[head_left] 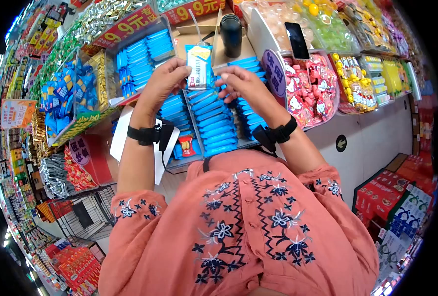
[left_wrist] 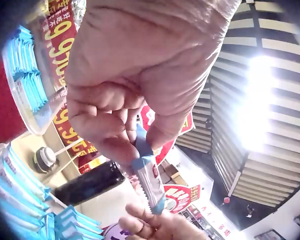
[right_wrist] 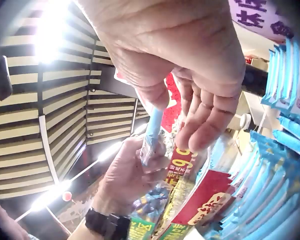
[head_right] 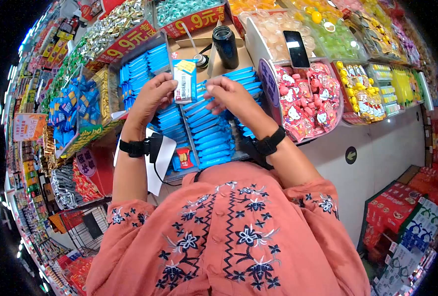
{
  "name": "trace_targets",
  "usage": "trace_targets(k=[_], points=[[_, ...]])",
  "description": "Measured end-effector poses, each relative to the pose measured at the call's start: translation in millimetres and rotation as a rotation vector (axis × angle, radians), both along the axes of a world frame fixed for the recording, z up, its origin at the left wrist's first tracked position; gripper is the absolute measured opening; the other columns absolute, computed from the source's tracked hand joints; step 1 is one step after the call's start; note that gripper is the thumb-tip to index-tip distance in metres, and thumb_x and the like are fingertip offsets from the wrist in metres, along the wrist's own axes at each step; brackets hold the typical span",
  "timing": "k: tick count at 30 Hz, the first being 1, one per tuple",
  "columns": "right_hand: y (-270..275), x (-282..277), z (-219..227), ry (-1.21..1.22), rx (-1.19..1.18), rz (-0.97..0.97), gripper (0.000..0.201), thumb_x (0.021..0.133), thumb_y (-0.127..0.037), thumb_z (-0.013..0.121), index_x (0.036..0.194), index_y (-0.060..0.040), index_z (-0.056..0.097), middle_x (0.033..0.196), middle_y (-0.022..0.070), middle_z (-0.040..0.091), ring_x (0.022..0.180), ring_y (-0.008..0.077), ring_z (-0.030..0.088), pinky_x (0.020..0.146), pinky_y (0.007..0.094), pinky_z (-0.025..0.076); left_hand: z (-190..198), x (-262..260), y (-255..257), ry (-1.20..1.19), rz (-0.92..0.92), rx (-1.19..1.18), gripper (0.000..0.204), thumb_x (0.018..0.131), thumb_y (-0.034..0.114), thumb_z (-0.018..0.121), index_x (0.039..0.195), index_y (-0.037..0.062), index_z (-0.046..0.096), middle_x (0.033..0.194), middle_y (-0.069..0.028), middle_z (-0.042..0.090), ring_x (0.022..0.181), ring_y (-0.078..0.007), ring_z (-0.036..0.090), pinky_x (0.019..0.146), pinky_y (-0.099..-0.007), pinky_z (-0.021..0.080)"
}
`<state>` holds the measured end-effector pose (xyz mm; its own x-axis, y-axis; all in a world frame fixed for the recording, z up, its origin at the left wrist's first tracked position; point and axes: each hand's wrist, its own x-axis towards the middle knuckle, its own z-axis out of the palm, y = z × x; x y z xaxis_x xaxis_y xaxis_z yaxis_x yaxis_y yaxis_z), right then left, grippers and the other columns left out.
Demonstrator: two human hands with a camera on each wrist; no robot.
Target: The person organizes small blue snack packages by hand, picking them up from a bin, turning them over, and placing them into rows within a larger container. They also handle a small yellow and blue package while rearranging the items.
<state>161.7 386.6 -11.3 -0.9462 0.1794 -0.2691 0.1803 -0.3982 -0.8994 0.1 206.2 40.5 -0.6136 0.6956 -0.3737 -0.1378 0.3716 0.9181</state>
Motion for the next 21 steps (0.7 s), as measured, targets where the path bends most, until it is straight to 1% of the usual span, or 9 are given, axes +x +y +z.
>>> trace_targets(k=[1, 3, 5, 6, 9, 11, 12, 18, 21], points=[[-0.9, -0.9, 5.1, 0.016, -0.028, -0.018, 0.038, 0.098, -0.031, 0.059, 0.119, -0.0001, 0.056, 0.106, 0.0110, 0.065, 0.081, 0.0167, 0.066, 0.068, 0.0293, 0.056, -3.8, 5.4, 1.3, -0.021, -0.009, 0.015, 0.021, 0.093, 0.027, 0.065, 0.104, 0.0091, 0.063, 0.071, 0.0078, 0.053, 0.059, -0.0018, 0.047, 0.053, -0.0173, 0.034], [1.1, -2.9, 5.7, 0.027, -0.077, -0.026, 0.038, 0.098, -0.032, 0.059, 0.119, -0.0009, 0.055, 0.099, 0.0082, 0.065, 0.074, 0.0134, 0.066, 0.063, 0.0260, 0.054, -11.6, 14.2, 2.8, -0.057, -0.025, 0.046, 0.022, 0.093, 0.027, 0.065, 0.105, 0.0091, 0.063, 0.070, 0.0081, 0.052, 0.059, -0.0017, 0.046, 0.053, -0.0183, 0.034], [2.9, -4.1, 4.7, 0.033, -0.131, -0.007, 0.037, 0.098, -0.032, 0.059, 0.118, -0.0017, 0.056, 0.096, 0.0066, 0.064, 0.072, 0.0119, 0.065, 0.061, 0.0247, 0.054, -15.4, 23.2, 3.8, -0.083, -0.056, 0.056, 0.026, 0.094, 0.028, 0.063, 0.110, 0.0087, 0.065, 0.076, 0.0083, 0.055, 0.063, -0.0014, 0.046, 0.055, -0.0186, 0.033], [0.7, -3.6, 8.3, 0.052, -0.174, -0.027, 0.032, 0.098, -0.030, 0.060, 0.115, -0.0027, 0.056, 0.090, 0.0047, 0.064, 0.068, 0.0110, 0.065, 0.058, 0.0244, 0.053, -18.1, 26.9, 5.2, -0.079, -0.066, 0.064, 0.027, 0.094, 0.029, 0.063, 0.111, 0.0084, 0.065, 0.078, 0.0082, 0.057, 0.065, -0.0013, 0.047, 0.056, -0.0184, 0.034], [0.2, -1.3, 7.7, 0.055, -0.174, -0.027, 0.029, 0.098, -0.026, 0.061, 0.114, -0.0028, 0.056, 0.087, 0.0047, 0.064, 0.065, 0.0117, 0.065, 0.057, 0.0247, 0.054, -24.3, 33.2, 4.9, -0.068, -0.066, 0.063, 0.030, 0.095, 0.030, 0.061, 0.113, 0.0076, 0.066, 0.084, 0.0072, 0.061, 0.070, -0.0013, 0.050, 0.059, -0.0176, 0.036], [0.2, 0.3, 8.3, 0.051, -0.189, -0.028, 0.028, 0.097, -0.024, 0.062, 0.114, -0.0027, 0.056, 0.086, 0.0047, 0.064, 0.065, 0.0120, 0.065, 0.057, 0.0252, 0.054, -27.5, 35.2, 5.2, -0.084, -0.038, 0.069, 0.030, 0.095, 0.031, 0.061, 0.113, 0.0079, 0.066, 0.085, 0.0069, 0.062, 0.071, -0.0015, 0.051, 0.060, -0.0177, 0.037], [0.2, 1.0, 8.2, 0.050, -0.199, -0.032, 0.027, 0.097, -0.023, 0.062, 0.114, -0.0027, 0.056, 0.085, 0.0046, 0.064, 0.064, 0.0122, 0.065, 0.057, 0.0254, 0.055, -31.5, 35.0, 5.5, -0.079, -0.031, 0.086, 0.032, 0.094, 0.033, 0.060, 0.114, 0.0088, 0.068, 0.080, 0.0066, 0.061, 0.067, -0.0029, 0.052, 0.057, -0.0183, 0.038], [3.7, 2.6, 3.1, 0.034, -0.220, -0.038, 0.028, 0.097, -0.022, 0.062, 0.116, -0.0028, 0.056, 0.087, 0.0051, 0.064, 0.065, 0.0125, 0.066, 0.057, 0.0261, 0.056, -31.8, 37.3, 8.4, -0.099, -0.043, 0.080, 0.031, 0.094, 0.033, 0.061, 0.113, 0.0094, 0.068, 0.079, 0.0065, 0.062, 0.067, -0.0021, 0.051, 0.056, -0.0182, 0.037], [7.3, 3.6, -5.8, 0.035, -0.221, -0.037, 0.030, 0.096, -0.022, 0.062, 0.117, -0.0022, 0.056, 0.089, 0.0053, 0.064, 0.066, 0.0126, 0.066, 0.057, 0.0265, 0.056, -39.7, 36.0, 9.5, -0.127, -0.049, 0.080, 0.029, 0.095, 0.032, 0.062, 0.112, 0.0090, 0.067, 0.082, 0.0081, 0.061, 0.068, -0.0009, 0.051, 0.058, -0.0177, 0.037]])
